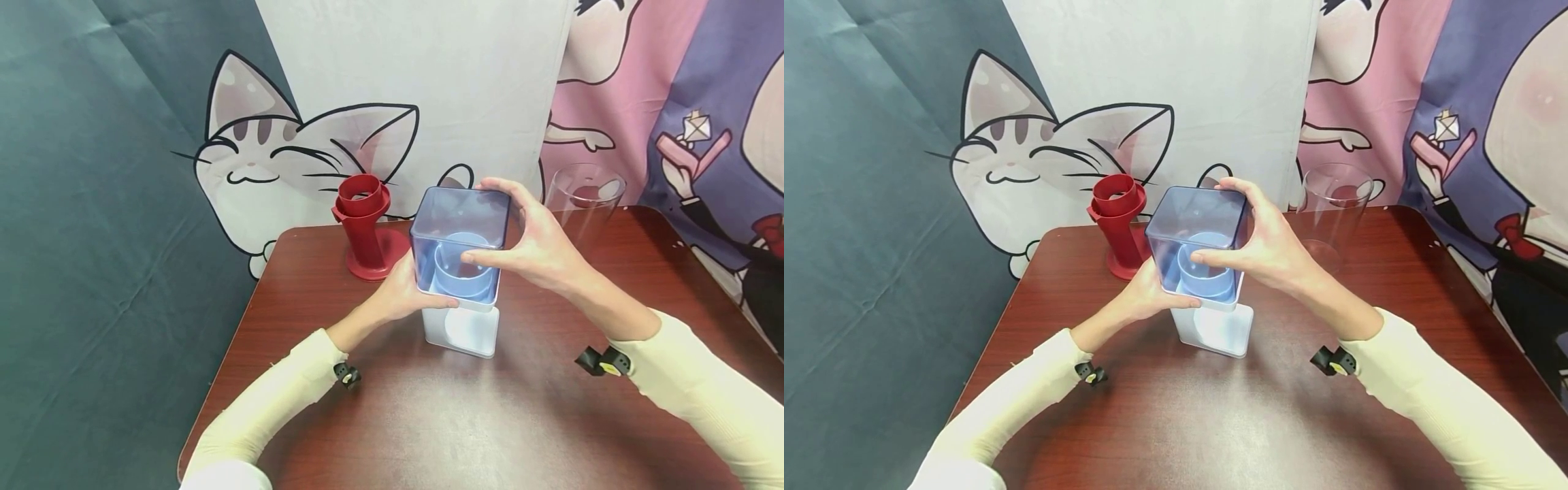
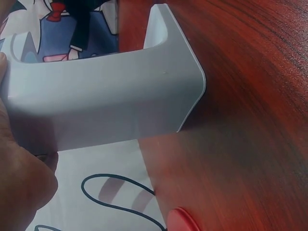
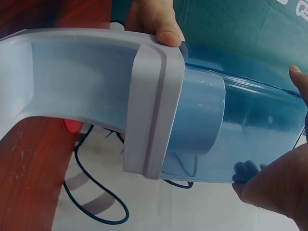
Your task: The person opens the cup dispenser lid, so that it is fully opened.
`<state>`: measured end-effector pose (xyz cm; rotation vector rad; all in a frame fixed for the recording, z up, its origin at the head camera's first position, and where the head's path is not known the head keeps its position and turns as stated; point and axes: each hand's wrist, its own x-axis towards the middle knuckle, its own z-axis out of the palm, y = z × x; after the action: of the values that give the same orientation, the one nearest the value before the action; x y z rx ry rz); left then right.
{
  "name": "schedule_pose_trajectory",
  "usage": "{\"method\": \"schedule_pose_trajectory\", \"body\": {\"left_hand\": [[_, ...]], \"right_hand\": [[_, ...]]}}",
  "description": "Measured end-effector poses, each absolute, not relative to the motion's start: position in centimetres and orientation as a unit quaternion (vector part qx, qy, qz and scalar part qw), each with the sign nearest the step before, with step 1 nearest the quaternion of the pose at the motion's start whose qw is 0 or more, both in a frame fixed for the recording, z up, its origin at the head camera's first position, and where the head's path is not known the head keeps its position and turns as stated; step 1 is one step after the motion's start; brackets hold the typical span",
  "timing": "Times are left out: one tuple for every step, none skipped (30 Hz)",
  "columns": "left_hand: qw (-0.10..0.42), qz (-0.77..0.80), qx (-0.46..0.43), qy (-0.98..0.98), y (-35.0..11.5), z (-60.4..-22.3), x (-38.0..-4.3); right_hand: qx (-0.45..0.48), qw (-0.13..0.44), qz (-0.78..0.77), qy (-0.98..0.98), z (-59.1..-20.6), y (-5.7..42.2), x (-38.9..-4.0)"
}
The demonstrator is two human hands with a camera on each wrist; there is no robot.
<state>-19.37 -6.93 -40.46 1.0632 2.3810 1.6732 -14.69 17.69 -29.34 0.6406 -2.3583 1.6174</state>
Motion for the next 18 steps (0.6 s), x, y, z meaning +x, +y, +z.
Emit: {"method": "schedule_pose_trajectory", "body": {"left_hand": [[0.021,0.541,0.343,0.768,-6.91,-40.48,-19.36],[0.021,0.543,0.343,0.767,-6.9,-40.5,-19.34],[0.021,0.545,0.343,0.764,-6.87,-40.5,-19.33],[0.021,0.547,0.344,0.763,-6.87,-40.5,-19.31],[0.02,0.548,0.345,0.762,-6.86,-40.5,-19.29],[0.02,0.549,0.346,0.761,-6.86,-40.49,-19.26],[0.019,0.549,0.347,0.76,-6.85,-40.5,-19.25],[0.019,0.549,0.347,0.76,-6.85,-40.51,-19.24],[0.018,0.548,0.347,0.761,-6.86,-40.5,-19.22],[0.018,0.548,0.346,0.762,-6.86,-40.54,-19.21],[0.018,0.548,0.345,0.762,-6.87,-40.58,-19.21],[0.019,0.547,0.344,0.763,-6.88,-40.62,-19.21],[0.02,0.547,0.343,0.763,-6.89,-40.62,-19.21],[0.021,0.547,0.342,0.764,-6.88,-40.66,-19.23],[0.021,0.545,0.341,0.766,-6.89,-40.67,-19.25],[0.021,0.544,0.341,0.767,-6.9,-40.65,-19.25],[0.02,0.542,0.342,0.767,-6.91,-40.64,-19.27],[0.019,0.54,0.343,0.768,-6.91,-40.62,-19.3]], "right_hand": [[0.215,0.104,0.546,-0.803,-29.3,17.68,-14.68],[0.214,0.102,0.545,-0.804,-29.21,17.66,-14.61],[0.214,0.1,0.544,-0.805,-29.14,17.64,-14.56],[0.213,0.099,0.542,-0.807,-29.1,17.62,-14.54],[0.212,0.099,0.541,-0.808,-29.07,17.61,-14.52],[0.212,0.099,0.54,-0.809,-29.05,17.59,-14.52],[0.212,0.101,0.538,-0.81,-29.02,17.58,-14.51],[0.212,0.102,0.536,-0.811,-29.02,17.58,-14.54],[0.21,0.104,0.533,-0.813,-29.05,17.6,-14.58],[0.209,0.106,0.531,-0.814,-29.08,17.6,-14.62],[0.208,0.108,0.529,-0.815,-29.11,17.61,-14.63],[0.208,0.111,0.527,-0.816,-29.13,17.61,-14.65],[0.208,0.114,0.526,-0.817,-29.16,17.61,-14.64],[0.208,0.116,0.525,-0.817,-29.19,17.61,-14.64],[0.208,0.118,0.523,-0.818,-29.21,17.62,-14.62],[0.208,0.12,0.523,-0.817,-29.23,17.62,-14.62],[0.21,0.123,0.523,-0.817,-29.24,17.63,-14.61],[0.211,0.125,0.522,-0.817,-29.23,17.64,-14.59]]}}
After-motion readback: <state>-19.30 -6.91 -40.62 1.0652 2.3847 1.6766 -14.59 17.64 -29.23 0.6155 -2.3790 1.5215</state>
